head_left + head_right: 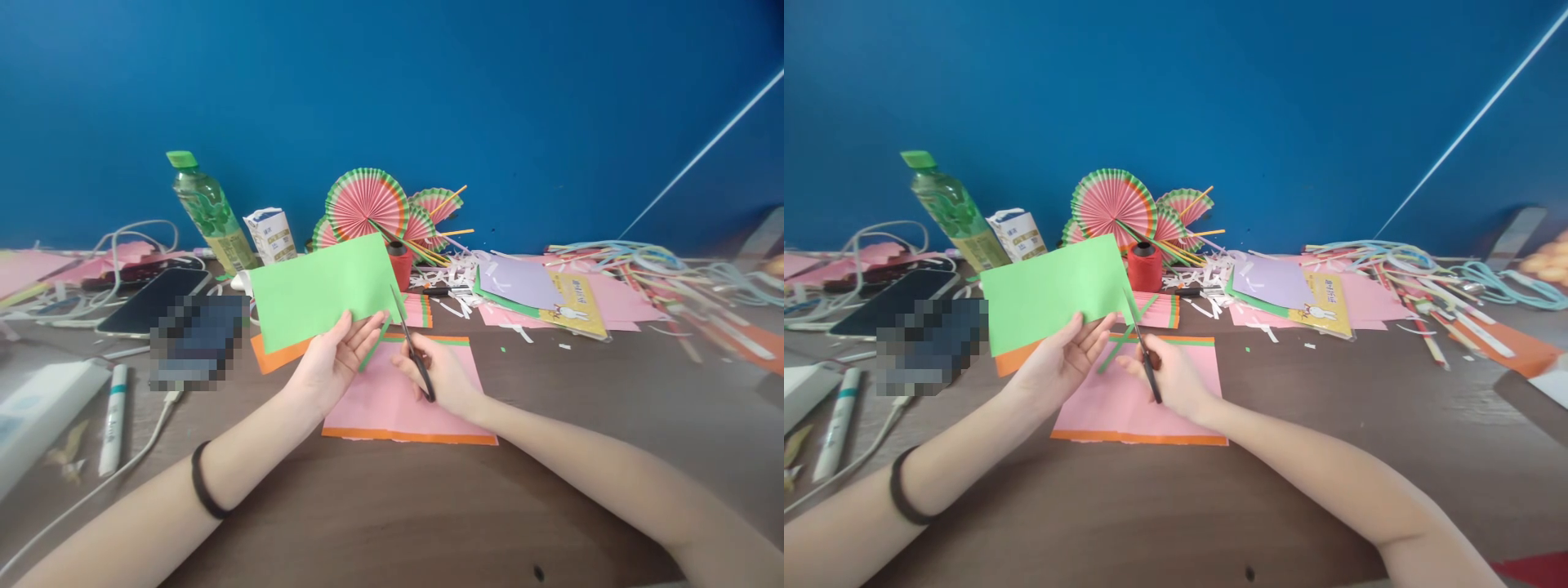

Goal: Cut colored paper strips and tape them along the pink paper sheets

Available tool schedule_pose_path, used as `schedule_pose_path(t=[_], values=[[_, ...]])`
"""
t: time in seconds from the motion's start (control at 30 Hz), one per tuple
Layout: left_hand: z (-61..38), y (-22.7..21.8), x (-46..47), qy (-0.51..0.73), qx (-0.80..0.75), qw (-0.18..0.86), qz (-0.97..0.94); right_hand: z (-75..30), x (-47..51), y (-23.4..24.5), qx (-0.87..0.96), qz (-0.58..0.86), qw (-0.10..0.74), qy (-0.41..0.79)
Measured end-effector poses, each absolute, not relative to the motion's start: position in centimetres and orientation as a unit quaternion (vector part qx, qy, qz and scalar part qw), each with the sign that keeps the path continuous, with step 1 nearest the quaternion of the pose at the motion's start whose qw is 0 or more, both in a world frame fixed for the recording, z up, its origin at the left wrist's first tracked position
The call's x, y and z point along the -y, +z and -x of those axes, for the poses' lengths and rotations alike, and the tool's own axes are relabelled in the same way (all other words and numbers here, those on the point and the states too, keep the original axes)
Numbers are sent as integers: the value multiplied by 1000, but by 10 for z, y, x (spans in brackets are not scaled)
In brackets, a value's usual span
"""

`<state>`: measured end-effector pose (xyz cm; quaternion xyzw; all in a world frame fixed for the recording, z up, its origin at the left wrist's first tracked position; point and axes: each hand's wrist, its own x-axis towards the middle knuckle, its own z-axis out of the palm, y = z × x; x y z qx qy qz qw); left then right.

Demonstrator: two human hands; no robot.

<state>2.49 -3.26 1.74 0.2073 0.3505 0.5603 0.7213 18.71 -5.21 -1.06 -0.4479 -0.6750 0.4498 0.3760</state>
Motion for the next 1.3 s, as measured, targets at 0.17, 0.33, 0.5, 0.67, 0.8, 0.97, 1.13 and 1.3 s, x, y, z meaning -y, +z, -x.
schedule_pose_path(t=[0.17, 0.33, 0.5, 0.67, 0.8, 0.97, 1.13, 1.3], values=[[-26, 20, 34, 561, -355, 720, -201, -188, 51, -14, 679, 448, 378, 442], [-26, 19, 34, 563, -348, 722, -202, -189, 50, -17, 680, 448, 379, 440], [-25, 17, 34, 564, -346, 723, -200, -188, 49, -17, 679, 445, 380, 444], [-25, 19, 34, 562, -354, 720, -203, -189, 50, -12, 673, 445, 376, 455], [-19, 24, 24, 588, -382, 678, -219, -190, 49, -9, 658, 441, 357, 495], [-2, 31, 6, 642, -409, 593, -262, -196, 41, -5, 685, 445, 292, 498], [11, 32, -6, 665, -445, 519, -301, -210, 32, 12, 716, 428, 210, 510], [14, 23, -10, 623, -472, 517, -349, -221, 23, 19, 722, 422, 198, 512]])
